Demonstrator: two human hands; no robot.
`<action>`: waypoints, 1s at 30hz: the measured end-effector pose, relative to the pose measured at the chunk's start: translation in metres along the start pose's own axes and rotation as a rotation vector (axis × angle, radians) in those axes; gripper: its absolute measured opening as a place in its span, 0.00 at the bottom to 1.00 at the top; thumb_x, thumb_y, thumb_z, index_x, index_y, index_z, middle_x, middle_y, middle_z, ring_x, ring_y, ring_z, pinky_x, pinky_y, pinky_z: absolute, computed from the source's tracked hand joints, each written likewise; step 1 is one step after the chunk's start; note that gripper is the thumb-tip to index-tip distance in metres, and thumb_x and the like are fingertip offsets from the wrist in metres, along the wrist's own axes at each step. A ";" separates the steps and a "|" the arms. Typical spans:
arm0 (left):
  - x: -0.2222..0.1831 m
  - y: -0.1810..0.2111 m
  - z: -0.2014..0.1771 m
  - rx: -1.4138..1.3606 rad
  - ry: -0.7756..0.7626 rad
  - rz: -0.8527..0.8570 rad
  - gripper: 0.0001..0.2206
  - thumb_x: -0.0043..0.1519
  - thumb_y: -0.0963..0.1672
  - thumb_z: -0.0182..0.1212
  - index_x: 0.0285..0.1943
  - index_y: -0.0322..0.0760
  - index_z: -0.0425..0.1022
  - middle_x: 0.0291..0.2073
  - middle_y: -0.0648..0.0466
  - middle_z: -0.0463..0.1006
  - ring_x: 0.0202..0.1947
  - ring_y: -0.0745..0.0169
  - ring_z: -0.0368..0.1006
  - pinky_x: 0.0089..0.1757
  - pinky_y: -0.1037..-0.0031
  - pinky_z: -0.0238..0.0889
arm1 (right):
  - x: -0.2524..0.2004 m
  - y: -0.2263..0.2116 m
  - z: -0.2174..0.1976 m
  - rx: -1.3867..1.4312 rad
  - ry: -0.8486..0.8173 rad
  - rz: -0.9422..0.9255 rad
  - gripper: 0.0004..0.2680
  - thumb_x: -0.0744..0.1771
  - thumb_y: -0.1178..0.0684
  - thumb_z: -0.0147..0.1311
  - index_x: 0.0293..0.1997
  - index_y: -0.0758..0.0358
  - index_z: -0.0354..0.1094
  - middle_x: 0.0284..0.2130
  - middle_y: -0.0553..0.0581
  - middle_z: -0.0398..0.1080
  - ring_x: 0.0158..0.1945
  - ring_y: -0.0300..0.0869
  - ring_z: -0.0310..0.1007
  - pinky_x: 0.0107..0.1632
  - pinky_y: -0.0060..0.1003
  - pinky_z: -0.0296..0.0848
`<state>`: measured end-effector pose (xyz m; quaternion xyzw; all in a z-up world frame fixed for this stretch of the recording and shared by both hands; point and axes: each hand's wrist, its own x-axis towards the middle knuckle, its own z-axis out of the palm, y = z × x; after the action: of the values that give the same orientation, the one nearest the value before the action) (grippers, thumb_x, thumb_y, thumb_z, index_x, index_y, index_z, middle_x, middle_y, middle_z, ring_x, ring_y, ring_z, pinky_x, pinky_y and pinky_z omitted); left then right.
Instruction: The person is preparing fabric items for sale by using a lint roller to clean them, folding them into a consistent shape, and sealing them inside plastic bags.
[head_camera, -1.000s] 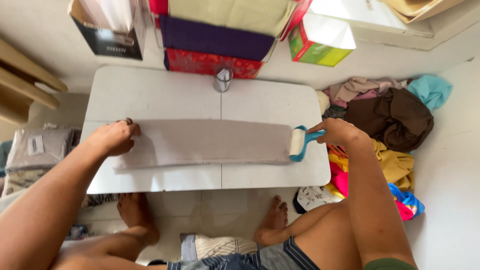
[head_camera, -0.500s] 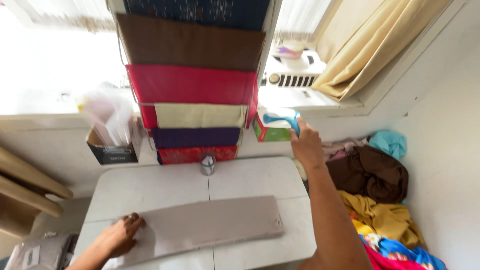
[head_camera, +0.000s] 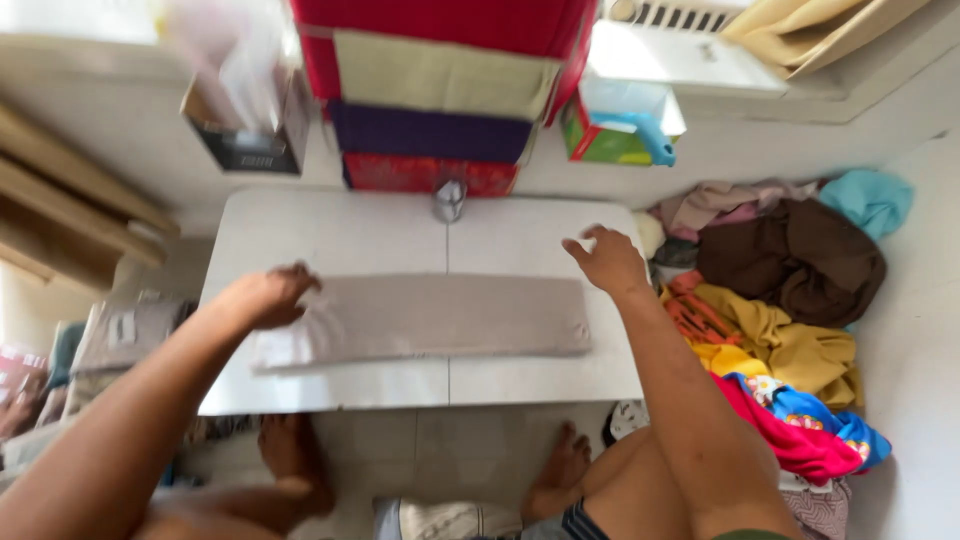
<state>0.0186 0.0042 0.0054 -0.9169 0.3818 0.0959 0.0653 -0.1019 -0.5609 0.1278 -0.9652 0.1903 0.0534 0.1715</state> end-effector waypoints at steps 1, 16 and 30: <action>-0.007 0.018 -0.029 -0.015 -0.022 -0.014 0.27 0.58 0.50 0.65 0.67 0.44 0.68 0.61 0.41 0.76 0.62 0.43 0.74 0.57 0.57 0.73 | -0.006 0.014 0.018 -0.005 -0.028 -0.009 0.20 0.67 0.31 0.51 0.56 0.55 0.71 0.43 0.61 0.76 0.47 0.56 0.79 0.44 0.54 0.78; 0.069 0.163 -0.096 -0.519 0.348 -0.131 0.22 0.58 0.45 0.65 0.64 0.48 0.71 0.52 0.50 0.76 0.54 0.48 0.77 0.49 0.53 0.72 | -0.024 0.044 0.092 0.445 -0.143 0.253 0.26 0.64 0.41 0.63 0.65 0.69 0.63 0.54 0.72 0.70 0.59 0.63 0.70 0.56 0.60 0.71; 0.076 0.291 -0.100 -1.160 0.709 -0.185 0.24 0.73 0.42 0.43 0.77 0.27 0.51 0.72 0.28 0.57 0.73 0.31 0.53 0.68 0.47 0.46 | -0.043 0.072 0.067 0.921 -0.282 0.405 0.28 0.65 0.52 0.66 0.71 0.70 0.55 0.59 0.73 0.66 0.59 0.62 0.70 0.53 0.59 0.74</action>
<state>-0.1239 -0.2712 0.0720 -0.8086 0.1873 -0.0269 -0.5572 -0.1718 -0.5854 0.0499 -0.7170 0.3518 0.1256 0.5886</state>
